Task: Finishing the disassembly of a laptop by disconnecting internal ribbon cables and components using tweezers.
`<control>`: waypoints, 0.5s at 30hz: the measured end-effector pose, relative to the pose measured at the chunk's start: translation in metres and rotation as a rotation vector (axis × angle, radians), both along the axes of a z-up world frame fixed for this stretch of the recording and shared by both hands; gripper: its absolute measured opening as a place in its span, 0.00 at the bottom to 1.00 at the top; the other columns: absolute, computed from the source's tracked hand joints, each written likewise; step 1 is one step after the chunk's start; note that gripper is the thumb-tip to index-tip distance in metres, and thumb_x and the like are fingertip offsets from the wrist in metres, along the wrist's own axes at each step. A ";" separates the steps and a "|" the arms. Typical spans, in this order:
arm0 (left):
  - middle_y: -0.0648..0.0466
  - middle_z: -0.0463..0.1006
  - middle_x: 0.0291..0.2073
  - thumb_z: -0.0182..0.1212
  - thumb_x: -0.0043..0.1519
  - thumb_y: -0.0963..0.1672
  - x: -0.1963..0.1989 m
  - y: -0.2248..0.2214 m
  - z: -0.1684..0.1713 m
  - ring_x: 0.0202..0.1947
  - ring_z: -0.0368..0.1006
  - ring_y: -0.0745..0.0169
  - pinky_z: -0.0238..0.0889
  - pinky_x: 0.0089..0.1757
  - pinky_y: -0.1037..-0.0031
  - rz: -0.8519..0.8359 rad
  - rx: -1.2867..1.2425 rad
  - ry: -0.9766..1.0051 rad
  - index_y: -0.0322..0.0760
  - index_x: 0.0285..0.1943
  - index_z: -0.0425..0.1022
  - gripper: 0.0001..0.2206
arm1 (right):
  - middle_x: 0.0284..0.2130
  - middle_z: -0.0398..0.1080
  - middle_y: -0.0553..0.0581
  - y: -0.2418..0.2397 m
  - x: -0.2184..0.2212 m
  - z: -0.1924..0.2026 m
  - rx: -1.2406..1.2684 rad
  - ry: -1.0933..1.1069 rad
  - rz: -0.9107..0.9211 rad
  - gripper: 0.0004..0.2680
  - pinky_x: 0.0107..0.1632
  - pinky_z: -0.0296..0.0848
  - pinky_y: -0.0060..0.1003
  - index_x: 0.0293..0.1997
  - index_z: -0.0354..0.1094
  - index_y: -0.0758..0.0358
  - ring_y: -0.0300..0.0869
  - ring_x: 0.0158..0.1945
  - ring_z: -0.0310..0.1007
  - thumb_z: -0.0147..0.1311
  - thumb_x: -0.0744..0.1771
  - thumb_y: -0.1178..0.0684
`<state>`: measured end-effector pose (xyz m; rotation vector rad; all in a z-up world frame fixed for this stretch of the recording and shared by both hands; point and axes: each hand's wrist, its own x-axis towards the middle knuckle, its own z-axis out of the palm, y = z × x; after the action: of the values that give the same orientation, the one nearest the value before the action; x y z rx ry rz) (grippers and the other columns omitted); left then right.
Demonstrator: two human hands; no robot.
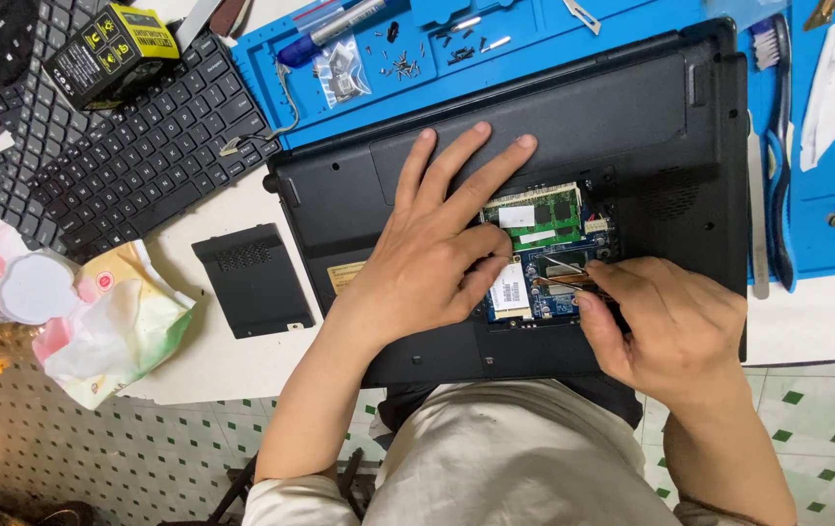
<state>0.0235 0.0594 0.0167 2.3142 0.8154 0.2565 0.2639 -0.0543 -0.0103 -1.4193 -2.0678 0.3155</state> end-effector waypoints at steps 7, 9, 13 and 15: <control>0.52 0.46 0.79 0.66 0.66 0.40 0.001 -0.002 -0.004 0.81 0.38 0.35 0.31 0.75 0.33 0.037 -0.012 -0.008 0.45 0.33 0.76 0.08 | 0.35 0.78 0.63 -0.003 0.002 -0.003 -0.008 -0.010 0.011 0.09 0.31 0.70 0.40 0.45 0.73 0.70 0.51 0.33 0.78 0.55 0.70 0.52; 0.51 0.44 0.79 0.69 0.63 0.39 0.001 -0.002 -0.003 0.82 0.35 0.36 0.31 0.76 0.32 0.063 -0.022 -0.021 0.47 0.33 0.76 0.08 | 0.36 0.78 0.63 -0.004 0.002 -0.003 -0.010 -0.025 0.011 0.09 0.31 0.71 0.40 0.44 0.74 0.70 0.51 0.33 0.78 0.56 0.70 0.52; 0.41 0.31 0.79 0.79 0.58 0.42 0.007 0.004 0.006 0.81 0.24 0.27 0.24 0.75 0.30 0.174 -0.072 0.107 0.44 0.45 0.66 0.19 | 0.35 0.77 0.58 -0.014 0.002 -0.008 -0.140 -0.067 -0.090 0.10 0.31 0.66 0.39 0.46 0.78 0.67 0.49 0.33 0.77 0.55 0.70 0.50; 0.36 0.28 0.78 0.82 0.56 0.44 0.009 0.008 0.008 0.79 0.21 0.24 0.21 0.73 0.32 0.211 -0.086 0.171 0.44 0.46 0.64 0.23 | 0.37 0.77 0.55 -0.012 0.001 -0.003 -0.252 -0.097 -0.183 0.11 0.32 0.65 0.39 0.49 0.80 0.62 0.49 0.34 0.77 0.55 0.70 0.47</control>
<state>0.0330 0.0677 0.0249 2.1925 1.1359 0.1128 0.2647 -0.0667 -0.0134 -1.7929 -2.0094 0.4519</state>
